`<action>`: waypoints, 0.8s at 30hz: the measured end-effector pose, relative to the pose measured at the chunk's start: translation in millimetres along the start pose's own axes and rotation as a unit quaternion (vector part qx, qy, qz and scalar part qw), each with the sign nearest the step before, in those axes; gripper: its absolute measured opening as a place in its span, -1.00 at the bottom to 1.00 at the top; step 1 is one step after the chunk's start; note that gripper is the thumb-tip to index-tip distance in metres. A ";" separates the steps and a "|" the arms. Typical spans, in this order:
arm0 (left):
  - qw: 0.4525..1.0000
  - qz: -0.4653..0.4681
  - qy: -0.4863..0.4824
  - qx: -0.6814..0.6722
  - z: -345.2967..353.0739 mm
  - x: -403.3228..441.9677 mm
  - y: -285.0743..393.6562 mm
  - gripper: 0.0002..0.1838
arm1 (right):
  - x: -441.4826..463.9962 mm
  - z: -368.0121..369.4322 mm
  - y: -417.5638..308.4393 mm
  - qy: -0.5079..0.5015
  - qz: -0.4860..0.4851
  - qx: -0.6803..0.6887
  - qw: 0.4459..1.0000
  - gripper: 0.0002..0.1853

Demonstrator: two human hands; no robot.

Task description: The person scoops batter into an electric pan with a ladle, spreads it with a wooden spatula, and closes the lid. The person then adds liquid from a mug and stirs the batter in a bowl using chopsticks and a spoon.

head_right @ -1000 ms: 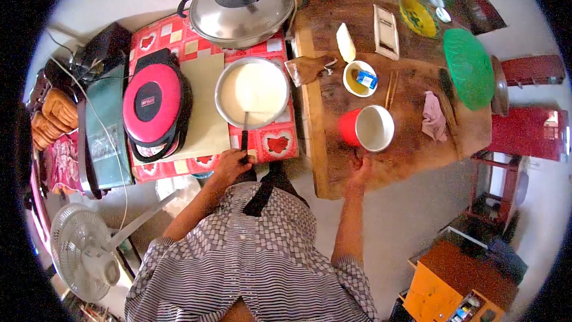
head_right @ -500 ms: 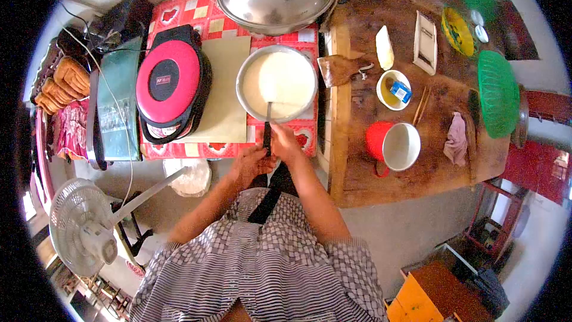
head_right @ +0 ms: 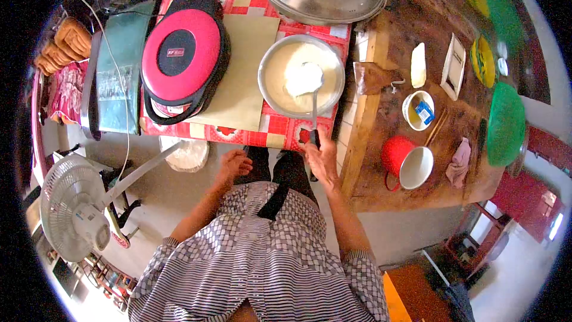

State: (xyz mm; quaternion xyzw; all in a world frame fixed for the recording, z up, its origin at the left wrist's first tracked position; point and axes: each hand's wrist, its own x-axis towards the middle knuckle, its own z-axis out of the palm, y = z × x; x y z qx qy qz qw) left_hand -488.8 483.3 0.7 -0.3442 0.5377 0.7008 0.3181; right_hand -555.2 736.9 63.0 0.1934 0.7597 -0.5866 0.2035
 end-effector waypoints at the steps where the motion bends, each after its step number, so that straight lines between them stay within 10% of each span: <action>1: 1.000 0.006 0.000 -0.001 -4.3 2.8 -2.4 -0.73 | 0.7 -3.3 -1.2 0.013 -0.041 -0.051 0.998 -0.52; 6: 1.000 0.019 -0.005 0.008 -14.7 9.6 -2.0 -0.74 | 47.1 -19.0 10.7 0.108 -0.300 -0.411 0.854 -0.38; 14: 1.000 0.005 0.005 0.015 -37.8 18.9 -13.9 -0.77 | 71.9 -29.9 29.9 0.086 -0.153 -0.568 0.804 -0.45; 17: 1.000 -0.002 0.011 0.019 -39.2 20.5 -13.9 -0.76 | 63.2 -35.0 43.1 0.083 -0.225 -0.458 0.856 -0.51; 20: 1.000 -0.002 0.006 0.018 -31.1 17.3 -4.8 -0.76 | 60.2 -34.1 49.7 -0.005 -0.005 -0.235 0.972 -0.55; 24: 1.000 -0.002 -0.014 0.013 -27.4 22.4 -4.6 -0.78 | 49.3 -20.9 30.1 -0.103 0.134 0.061 0.984 -0.58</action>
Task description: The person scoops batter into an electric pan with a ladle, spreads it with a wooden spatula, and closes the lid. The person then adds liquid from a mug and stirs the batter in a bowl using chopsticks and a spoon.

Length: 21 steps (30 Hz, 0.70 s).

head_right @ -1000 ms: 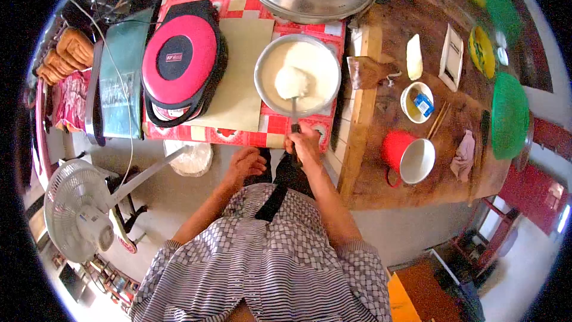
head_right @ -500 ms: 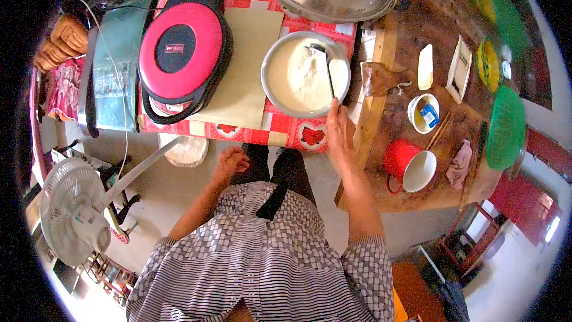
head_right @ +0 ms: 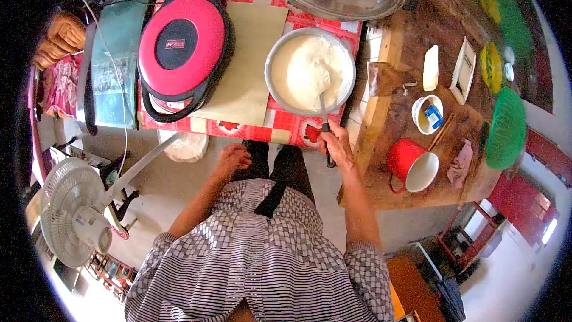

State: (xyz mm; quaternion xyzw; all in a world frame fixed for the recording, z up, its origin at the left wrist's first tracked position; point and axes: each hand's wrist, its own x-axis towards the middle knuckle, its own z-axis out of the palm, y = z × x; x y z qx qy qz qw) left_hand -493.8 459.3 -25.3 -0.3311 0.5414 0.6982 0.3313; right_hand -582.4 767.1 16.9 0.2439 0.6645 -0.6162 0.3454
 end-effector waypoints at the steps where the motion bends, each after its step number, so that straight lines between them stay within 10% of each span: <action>1: 1.000 0.003 -0.002 0.003 -2.1 1.4 -2.6 -0.76 | 2.3 6.4 2.6 0.000 0.010 0.051 0.999 -0.58; 9: 1.000 0.010 0.017 -0.013 -12.1 -4.4 2.3 -0.80 | 1.2 19.8 3.0 -0.085 0.007 0.258 0.962 -0.52; 21: 1.000 -0.004 0.024 0.004 -3.4 -0.3 16.1 -0.81 | -49.1 24.9 -22.9 0.135 -0.121 -0.054 0.982 -0.43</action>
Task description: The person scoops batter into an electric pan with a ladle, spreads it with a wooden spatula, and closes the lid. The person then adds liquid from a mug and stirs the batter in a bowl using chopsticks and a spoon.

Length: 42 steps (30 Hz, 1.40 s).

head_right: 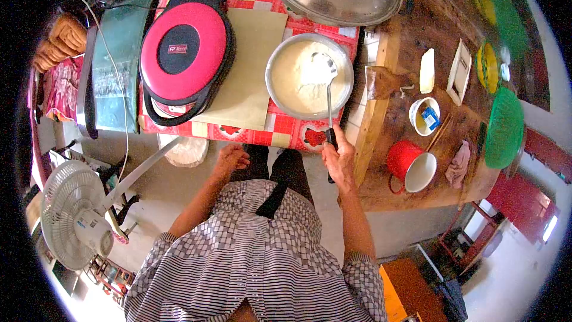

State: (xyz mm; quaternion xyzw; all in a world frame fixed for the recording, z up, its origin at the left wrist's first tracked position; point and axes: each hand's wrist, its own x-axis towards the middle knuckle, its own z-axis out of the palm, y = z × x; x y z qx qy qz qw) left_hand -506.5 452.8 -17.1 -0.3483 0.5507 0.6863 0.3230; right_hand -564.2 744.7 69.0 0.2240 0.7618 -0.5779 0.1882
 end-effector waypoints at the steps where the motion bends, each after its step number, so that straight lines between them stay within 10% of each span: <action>1: 1.000 -0.003 -0.004 0.003 -1.3 1.3 -1.8 -0.78 | 5.5 -3.8 6.8 0.016 -0.061 -0.092 0.994 -0.41; 4: 1.000 -0.012 -0.007 0.010 -10.2 7.3 -12.2 -0.72 | 34.2 -3.7 5.2 0.067 -0.281 -0.315 0.904 -0.40; 12: 1.000 -0.011 0.024 0.002 -24.5 1.7 -18.1 -0.74 | 92.9 -16.1 19.5 0.059 -0.255 -0.643 0.720 -0.54; 18: 1.000 -0.012 0.011 0.021 -25.5 1.7 -18.8 -0.73 | 66.3 -17.7 16.9 0.042 -0.141 -0.629 0.763 -0.57; 24: 1.000 -0.019 -0.007 0.007 -18.3 3.8 -15.7 -0.72 | 44.4 -20.4 15.8 0.007 -0.121 -0.496 0.860 -0.69; 27: 1.000 0.012 -0.028 0.003 -18.9 4.8 -20.2 -0.72 | 27.5 -13.3 -8.6 -0.055 0.096 -0.186 0.976 -0.76; 42: 1.000 0.018 -0.021 0.008 -23.9 2.0 -12.8 -0.75 | 31.0 9.8 17.8 -0.180 0.212 0.362 0.890 -0.67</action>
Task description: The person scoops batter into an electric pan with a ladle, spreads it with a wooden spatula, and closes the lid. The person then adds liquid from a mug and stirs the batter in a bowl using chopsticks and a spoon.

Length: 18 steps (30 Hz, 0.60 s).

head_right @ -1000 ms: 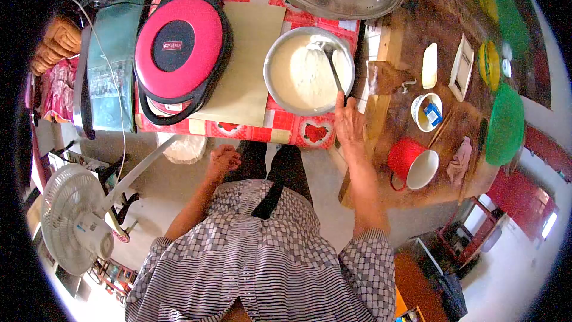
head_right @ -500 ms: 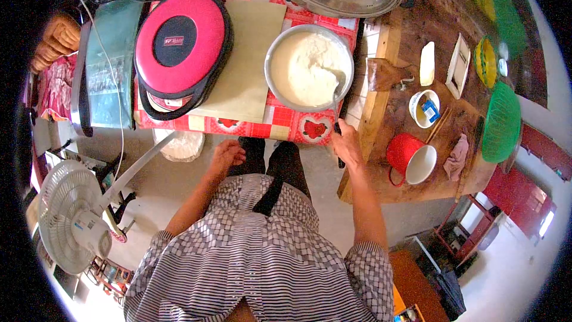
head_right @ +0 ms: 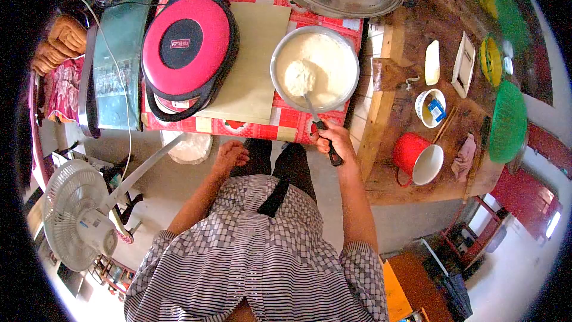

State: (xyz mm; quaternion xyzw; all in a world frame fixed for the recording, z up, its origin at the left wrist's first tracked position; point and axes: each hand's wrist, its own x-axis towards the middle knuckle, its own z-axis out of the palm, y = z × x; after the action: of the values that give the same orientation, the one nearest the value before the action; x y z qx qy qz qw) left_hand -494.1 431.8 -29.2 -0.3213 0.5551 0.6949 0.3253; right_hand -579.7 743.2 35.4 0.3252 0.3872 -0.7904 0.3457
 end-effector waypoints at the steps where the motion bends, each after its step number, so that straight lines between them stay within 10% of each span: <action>1: 1.000 -0.002 0.005 0.001 0.0 0.3 -0.3 -0.75 | -1.7 -1.5 0.4 -0.014 -0.001 0.024 1.000 -0.64; 12: 1.000 0.002 -0.010 0.005 3.3 7.9 2.8 -0.76 | -47.0 37.4 -12.0 0.190 -0.183 -0.313 0.913 -0.49; 18: 0.999 -0.014 0.012 0.033 7.9 1.5 14.4 -0.80 | 5.2 10.5 -5.1 0.279 -0.332 -0.591 0.681 -0.48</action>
State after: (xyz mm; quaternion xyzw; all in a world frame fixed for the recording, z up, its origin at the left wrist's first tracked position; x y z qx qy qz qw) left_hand -507.3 437.2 -21.0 -0.3266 0.5772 0.6676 0.3382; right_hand -589.2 735.3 38.4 0.1090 0.9348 -0.3332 0.0574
